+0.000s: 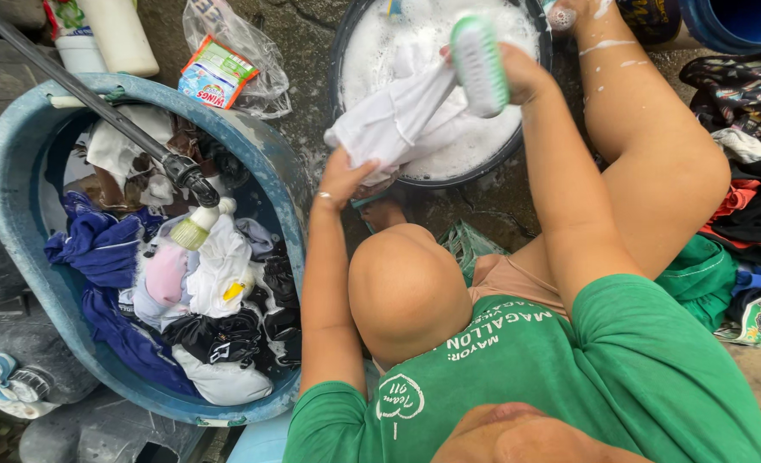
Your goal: The person scrubs white cloth items with a brush in a bucket of soapy water, periodically wringing them out by hand and setting them aside while squatting on the ground.
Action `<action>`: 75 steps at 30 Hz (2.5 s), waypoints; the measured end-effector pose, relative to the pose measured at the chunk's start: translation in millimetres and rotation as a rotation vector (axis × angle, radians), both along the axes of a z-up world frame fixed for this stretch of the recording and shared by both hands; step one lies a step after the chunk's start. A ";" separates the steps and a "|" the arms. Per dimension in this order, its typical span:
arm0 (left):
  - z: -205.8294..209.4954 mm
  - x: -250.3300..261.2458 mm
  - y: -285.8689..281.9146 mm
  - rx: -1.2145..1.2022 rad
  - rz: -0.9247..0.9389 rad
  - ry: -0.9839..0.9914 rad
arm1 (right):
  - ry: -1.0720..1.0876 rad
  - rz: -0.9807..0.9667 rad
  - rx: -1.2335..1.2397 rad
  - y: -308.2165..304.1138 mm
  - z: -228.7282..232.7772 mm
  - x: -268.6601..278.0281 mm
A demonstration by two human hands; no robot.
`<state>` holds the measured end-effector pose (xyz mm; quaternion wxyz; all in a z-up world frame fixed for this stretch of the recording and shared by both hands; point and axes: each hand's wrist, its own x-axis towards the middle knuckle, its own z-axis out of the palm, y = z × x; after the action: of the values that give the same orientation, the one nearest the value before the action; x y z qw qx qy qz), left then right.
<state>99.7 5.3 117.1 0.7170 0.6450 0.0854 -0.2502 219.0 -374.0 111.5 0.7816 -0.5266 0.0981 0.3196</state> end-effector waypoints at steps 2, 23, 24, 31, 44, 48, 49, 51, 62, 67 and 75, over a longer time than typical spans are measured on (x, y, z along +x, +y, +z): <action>-35.0 -12.4 -11.5 0.374 -0.097 -0.130 | 0.275 -0.154 -0.504 22.0 -54.8 -7.9; -133.4 -107.4 20.8 0.863 -0.025 -0.086 | -0.783 0.325 -0.947 157.3 -107.4 -98.8; -132.7 -114.4 16.7 0.673 0.101 -0.002 | -0.670 0.392 -0.937 151.7 -113.1 -98.2; -136.3 -115.2 8.7 0.290 0.285 0.254 | -0.876 0.494 -0.940 185.8 -86.2 -157.5; -146.0 -118.2 12.4 0.286 0.242 0.154 | -0.742 0.457 -1.021 172.9 -82.0 -158.1; -140.9 -122.8 11.6 0.361 0.212 0.176 | -0.135 -0.011 -1.038 67.5 -127.2 -65.3; -138.1 -114.1 12.0 0.374 0.189 0.181 | -0.330 -0.120 -1.108 43.5 -131.1 -52.8; -137.5 -79.5 15.4 0.530 -0.007 0.017 | -0.559 -0.273 -1.023 1.9 -133.2 -18.6; -122.6 49.6 -88.1 0.594 -0.184 -0.298 | 0.141 -0.817 0.290 -39.1 -93.5 -75.4; -93.3 12.7 -56.7 0.616 -0.027 -0.318 | 0.063 -0.822 0.307 -56.7 -84.7 -83.3; -118.0 -22.5 -13.0 -0.136 0.543 0.346 | 0.195 -0.620 -0.408 20.1 -87.9 -70.0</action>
<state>77.2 -7.7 -0.9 0.7739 0.4972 0.3579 -0.1609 149.0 -353.9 23.5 0.7073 -0.5837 0.3883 0.0907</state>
